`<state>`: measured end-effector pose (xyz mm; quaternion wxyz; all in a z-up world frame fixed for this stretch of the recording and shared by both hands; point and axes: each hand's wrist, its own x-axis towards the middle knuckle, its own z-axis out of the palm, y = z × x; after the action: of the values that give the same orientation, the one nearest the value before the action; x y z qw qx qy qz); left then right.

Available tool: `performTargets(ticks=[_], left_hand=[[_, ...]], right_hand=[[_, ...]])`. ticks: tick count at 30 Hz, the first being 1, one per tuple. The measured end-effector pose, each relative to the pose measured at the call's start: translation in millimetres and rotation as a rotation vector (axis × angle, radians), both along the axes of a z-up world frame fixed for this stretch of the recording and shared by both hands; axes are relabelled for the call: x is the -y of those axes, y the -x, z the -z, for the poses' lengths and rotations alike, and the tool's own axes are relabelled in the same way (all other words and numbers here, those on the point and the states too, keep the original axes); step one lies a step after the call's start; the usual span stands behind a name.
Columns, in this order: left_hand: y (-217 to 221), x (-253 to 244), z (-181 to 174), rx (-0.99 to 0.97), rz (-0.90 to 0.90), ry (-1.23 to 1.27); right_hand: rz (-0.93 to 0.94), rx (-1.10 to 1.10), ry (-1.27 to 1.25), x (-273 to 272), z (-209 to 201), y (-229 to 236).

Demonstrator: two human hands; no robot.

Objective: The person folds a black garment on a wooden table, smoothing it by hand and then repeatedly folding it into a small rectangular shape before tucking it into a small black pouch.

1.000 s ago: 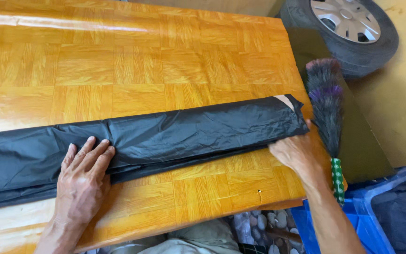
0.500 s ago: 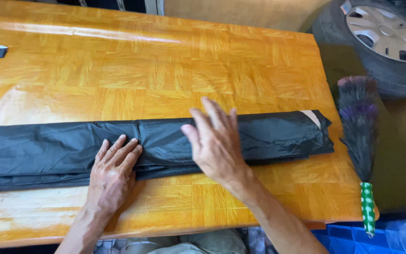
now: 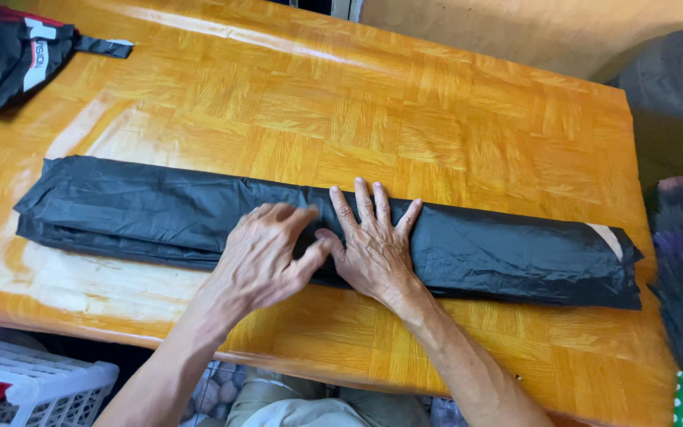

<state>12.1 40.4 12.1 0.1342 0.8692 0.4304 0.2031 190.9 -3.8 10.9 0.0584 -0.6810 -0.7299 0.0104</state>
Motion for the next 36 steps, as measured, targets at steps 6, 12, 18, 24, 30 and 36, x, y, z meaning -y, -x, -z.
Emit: performTargets(ticks=[6, 12, 18, 24, 30, 36], left_hand=[[-24, 0, 2, -0.072, 0.089, -0.032], [-22, 3, 2, -0.217, 0.015, -0.036], [-24, 1, 13, -0.224, 0.007, -0.325], [-24, 2, 17, -0.242, 0.004, -0.302], [-22, 3, 17, -0.232, -0.001, -0.293], [-24, 4, 15, -0.228, -0.011, -0.324]], right_hand=[[-0.005, 0.034, -0.021, 0, 21, -8], [0.037, -0.023, -0.017, 13, 10, -33], [0.243, 0.144, -0.169, 40, 33, -124], [0.343, 0.112, -0.146, 65, 34, -184], [0.447, 0.037, -0.019, 70, 19, -197], [0.558, 0.169, -0.024, 82, 30, -231]])
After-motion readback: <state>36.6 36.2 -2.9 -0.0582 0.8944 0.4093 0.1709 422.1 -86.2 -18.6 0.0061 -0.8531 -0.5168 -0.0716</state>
